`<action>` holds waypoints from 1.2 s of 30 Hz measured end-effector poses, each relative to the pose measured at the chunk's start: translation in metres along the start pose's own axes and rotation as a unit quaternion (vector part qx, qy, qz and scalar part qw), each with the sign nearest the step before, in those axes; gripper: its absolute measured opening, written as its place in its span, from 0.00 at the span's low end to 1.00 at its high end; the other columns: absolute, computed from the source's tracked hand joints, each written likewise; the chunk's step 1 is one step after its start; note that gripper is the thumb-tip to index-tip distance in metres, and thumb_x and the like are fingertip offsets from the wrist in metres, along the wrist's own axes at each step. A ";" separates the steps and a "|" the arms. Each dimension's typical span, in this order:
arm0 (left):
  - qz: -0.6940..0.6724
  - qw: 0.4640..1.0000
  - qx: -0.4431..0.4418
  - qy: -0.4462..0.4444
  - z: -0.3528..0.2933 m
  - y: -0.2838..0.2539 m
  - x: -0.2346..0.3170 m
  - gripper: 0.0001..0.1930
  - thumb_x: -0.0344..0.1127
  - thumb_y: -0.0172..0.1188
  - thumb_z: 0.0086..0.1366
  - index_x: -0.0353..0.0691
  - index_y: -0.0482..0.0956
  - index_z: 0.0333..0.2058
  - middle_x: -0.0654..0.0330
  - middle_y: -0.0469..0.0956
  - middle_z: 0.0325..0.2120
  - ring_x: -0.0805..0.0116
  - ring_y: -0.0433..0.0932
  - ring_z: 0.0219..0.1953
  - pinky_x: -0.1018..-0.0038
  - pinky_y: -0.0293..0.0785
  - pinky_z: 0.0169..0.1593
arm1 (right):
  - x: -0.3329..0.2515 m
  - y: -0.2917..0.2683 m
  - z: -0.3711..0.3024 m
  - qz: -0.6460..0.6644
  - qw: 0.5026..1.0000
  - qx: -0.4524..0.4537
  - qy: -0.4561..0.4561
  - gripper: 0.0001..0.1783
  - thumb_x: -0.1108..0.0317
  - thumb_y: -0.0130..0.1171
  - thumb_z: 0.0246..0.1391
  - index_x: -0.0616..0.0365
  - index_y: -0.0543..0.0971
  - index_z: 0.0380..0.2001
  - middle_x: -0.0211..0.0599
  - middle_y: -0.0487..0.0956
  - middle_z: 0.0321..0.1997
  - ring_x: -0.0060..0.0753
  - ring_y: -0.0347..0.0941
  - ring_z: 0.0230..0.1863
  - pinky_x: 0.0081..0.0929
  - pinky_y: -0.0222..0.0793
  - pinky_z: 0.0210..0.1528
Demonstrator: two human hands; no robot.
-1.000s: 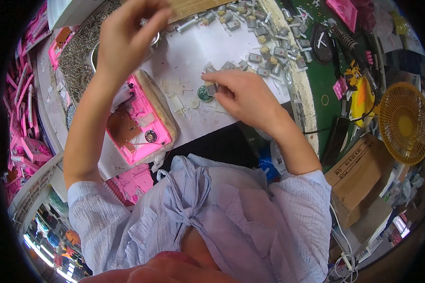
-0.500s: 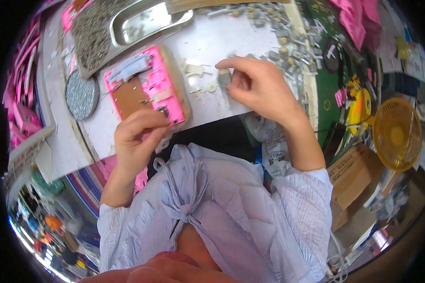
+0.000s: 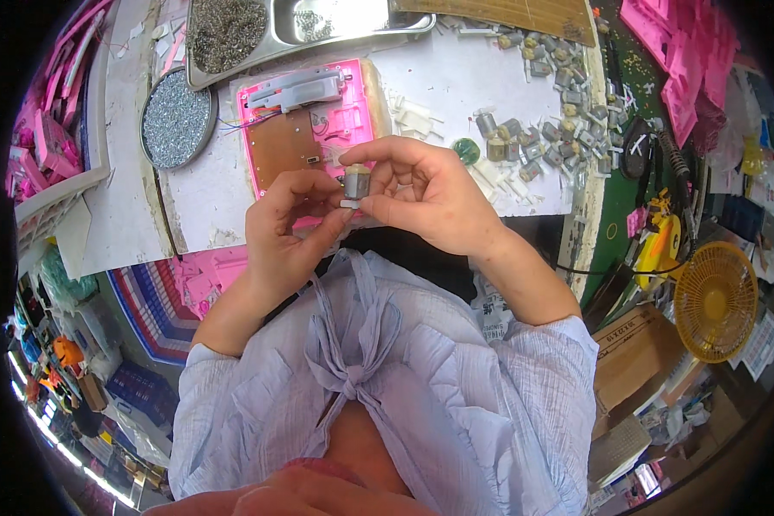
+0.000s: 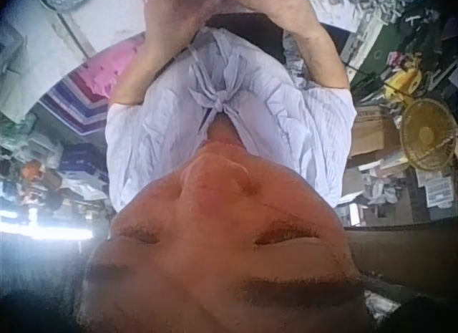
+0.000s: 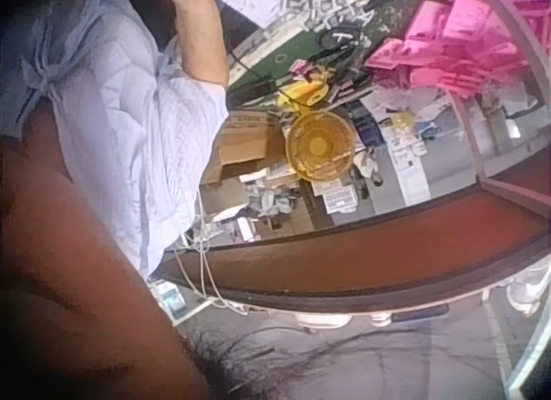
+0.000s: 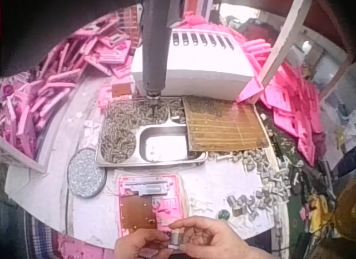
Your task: Assembling a toy electronic device by soldering wires to components and securing the plastic casing with screws.
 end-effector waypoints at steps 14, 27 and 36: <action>0.000 0.999 -0.003 0.049 0.000 0.005 0.007 0.14 0.21 0.68 0.60 0.36 0.78 0.44 0.56 0.83 0.36 0.66 0.86 0.38 0.72 0.84 0.43 | -0.003 -0.003 -0.008 -0.001 1.000 -0.008 0.004 0.26 0.82 0.65 0.53 0.65 0.76 0.57 0.27 0.78 0.30 0.13 0.71 0.33 0.14 0.66 0.37; -0.002 0.998 0.013 0.069 0.000 0.005 0.008 0.14 0.21 0.67 0.59 0.35 0.78 0.43 0.56 0.82 0.35 0.67 0.86 0.37 0.73 0.84 0.41 | -0.002 -0.004 -0.013 0.002 1.000 -0.010 0.006 0.25 0.81 0.65 0.54 0.65 0.76 0.57 0.27 0.78 0.32 0.13 0.73 0.33 0.13 0.68 0.37; 0.036 0.990 0.038 0.132 -0.004 0.002 0.016 0.13 0.21 0.69 0.57 0.35 0.79 0.41 0.56 0.83 0.35 0.63 0.85 0.36 0.70 0.82 0.40 | -0.032 0.007 -0.025 -0.311 0.922 0.052 -0.223 0.23 0.80 0.68 0.50 0.59 0.79 0.51 0.36 0.81 0.34 0.25 0.78 0.32 0.24 0.74 0.34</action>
Point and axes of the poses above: each hand's wrist, its own z-axis towards the middle knuckle, its own y-axis out of the palm, x = y × z, the point moved 8 cm from there along z, towards the middle knuckle
